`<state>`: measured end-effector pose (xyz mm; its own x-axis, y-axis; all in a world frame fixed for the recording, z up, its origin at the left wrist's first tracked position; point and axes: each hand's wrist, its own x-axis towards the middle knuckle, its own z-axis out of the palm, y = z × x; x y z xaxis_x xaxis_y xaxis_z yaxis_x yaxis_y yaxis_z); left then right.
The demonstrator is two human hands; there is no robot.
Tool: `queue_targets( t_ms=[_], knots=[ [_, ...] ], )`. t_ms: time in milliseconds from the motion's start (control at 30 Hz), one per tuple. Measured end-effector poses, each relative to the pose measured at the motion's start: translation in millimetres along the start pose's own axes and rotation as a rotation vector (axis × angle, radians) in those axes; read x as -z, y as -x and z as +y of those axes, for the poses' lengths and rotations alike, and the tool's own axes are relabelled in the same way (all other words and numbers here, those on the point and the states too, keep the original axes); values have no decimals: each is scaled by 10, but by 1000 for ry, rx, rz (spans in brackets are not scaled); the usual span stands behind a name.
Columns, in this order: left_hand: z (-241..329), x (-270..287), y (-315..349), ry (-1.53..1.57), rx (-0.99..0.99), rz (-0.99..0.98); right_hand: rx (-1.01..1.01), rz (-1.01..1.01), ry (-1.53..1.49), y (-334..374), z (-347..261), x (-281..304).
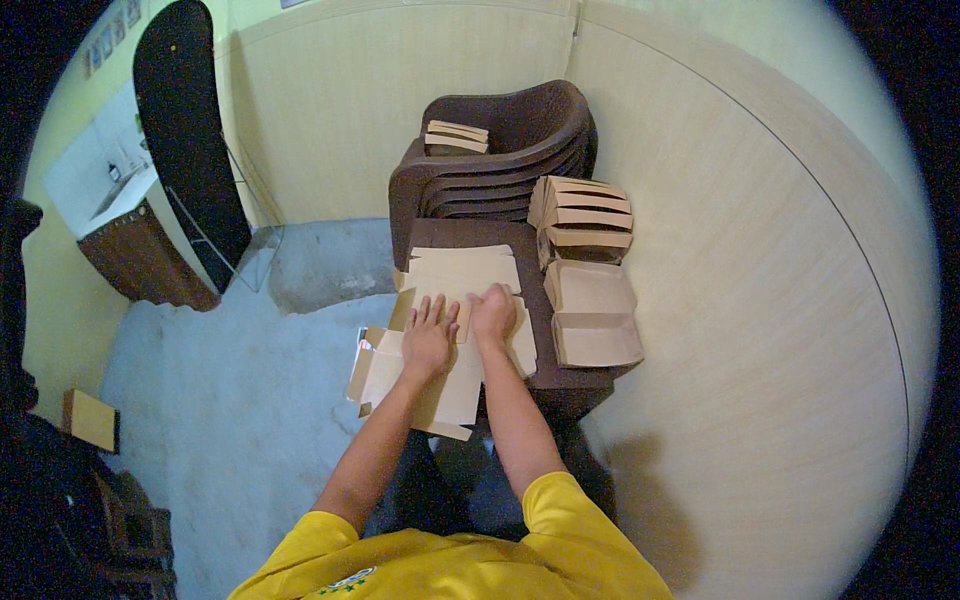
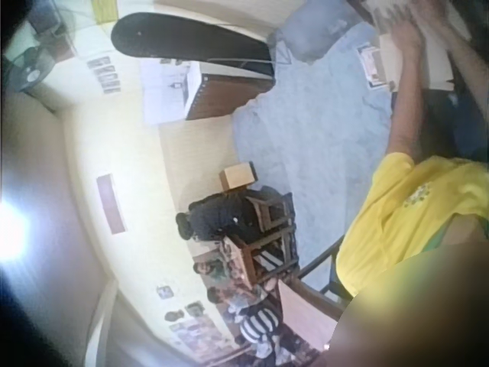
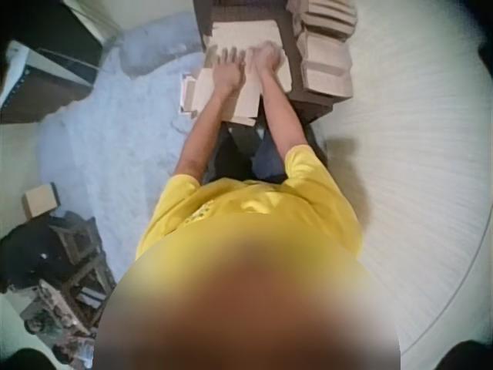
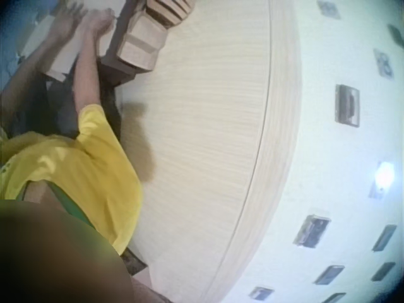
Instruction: The person assembles flat cardboard pieces into small rectangular boxes by folding and tucking the flaps. They handle each piece one at a time, fold the sides, and place the completed boxes into a growing stack on the right.
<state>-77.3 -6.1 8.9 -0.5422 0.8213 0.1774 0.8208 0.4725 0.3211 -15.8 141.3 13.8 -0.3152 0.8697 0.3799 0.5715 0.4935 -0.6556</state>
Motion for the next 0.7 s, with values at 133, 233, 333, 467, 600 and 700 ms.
queue_targets(
  t_ms=[133, 233, 333, 467, 600, 700],
  knots=[
    [193, 111, 98, -22, 51, 44, -87, 101, -37, -114, 40, 19],
    [340, 145, 123, 56, 166, 37, 35, -161, 91, -239, 153, 90],
    [310, 164, 7, 269, 264, 165, -41, -283, -81, -348, 265, 121],
    [195, 149, -106, 293, 220, 141, -120, -327, -340, -428, 338, 73],
    [280, 45, 3, 195, 78, 242, -188, -401, -498, -427, 314, 64],
    [294, -2, -66, 145, 24, 262, -226, -419, -606, -402, 239, 97]
  ],
)
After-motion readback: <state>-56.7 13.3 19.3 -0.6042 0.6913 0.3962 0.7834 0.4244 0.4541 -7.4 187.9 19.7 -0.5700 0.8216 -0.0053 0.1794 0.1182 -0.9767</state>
